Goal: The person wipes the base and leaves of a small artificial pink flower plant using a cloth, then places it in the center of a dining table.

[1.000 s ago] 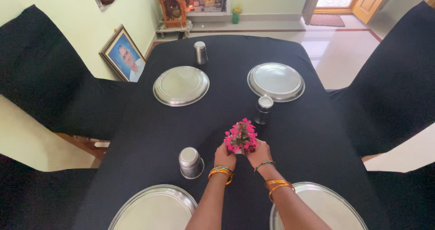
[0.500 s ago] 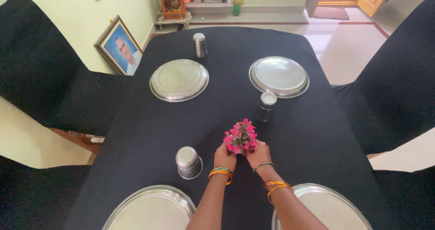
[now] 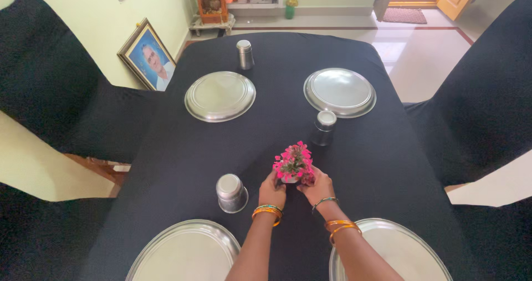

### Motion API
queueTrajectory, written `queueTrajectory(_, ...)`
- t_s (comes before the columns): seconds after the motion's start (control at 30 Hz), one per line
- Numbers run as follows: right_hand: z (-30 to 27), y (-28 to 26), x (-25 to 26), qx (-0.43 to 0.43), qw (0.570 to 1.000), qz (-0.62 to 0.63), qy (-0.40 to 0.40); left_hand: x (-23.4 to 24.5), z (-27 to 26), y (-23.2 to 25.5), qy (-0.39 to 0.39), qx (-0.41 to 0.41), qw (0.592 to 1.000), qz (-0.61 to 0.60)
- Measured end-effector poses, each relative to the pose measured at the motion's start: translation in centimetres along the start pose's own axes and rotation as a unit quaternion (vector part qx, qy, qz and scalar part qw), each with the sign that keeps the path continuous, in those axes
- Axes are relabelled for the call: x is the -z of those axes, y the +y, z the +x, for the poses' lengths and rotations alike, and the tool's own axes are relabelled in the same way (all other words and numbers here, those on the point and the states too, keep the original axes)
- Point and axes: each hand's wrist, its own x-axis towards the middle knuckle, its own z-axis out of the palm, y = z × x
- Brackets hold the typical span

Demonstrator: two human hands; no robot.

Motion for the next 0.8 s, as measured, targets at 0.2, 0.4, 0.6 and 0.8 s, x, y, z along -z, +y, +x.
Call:
queueTrajectory(0.2, -1.6, 3.0, -1.1, 0.001, 0.989, 0.144, 0.032, 0.4, -3.8, 1.3, 0.043, 0.078, 0.99, 0.112)
queueTrajectory(0.4, -4.8, 1.9, 0.0, -0.024, 0.99, 0.119, 0.073, 2.6, -9.4, 7.8, 0.032, 0.126, 0.98, 0.151)
queueTrajectory(0.6, -10.0, -1.8, -0.2, -0.003, 0.993, 0.098, 0.06, 6.2, -14.3, 10.0, 0.044, -0.027, 0.973, 0.223)
queueTrajectory(0.8, -17.6, -4.3, -2.5, 0.043, 0.989, 0.14, 0.027, 9.8, -21.6, 12.6, 0.048, 0.035, 0.974, 0.217)
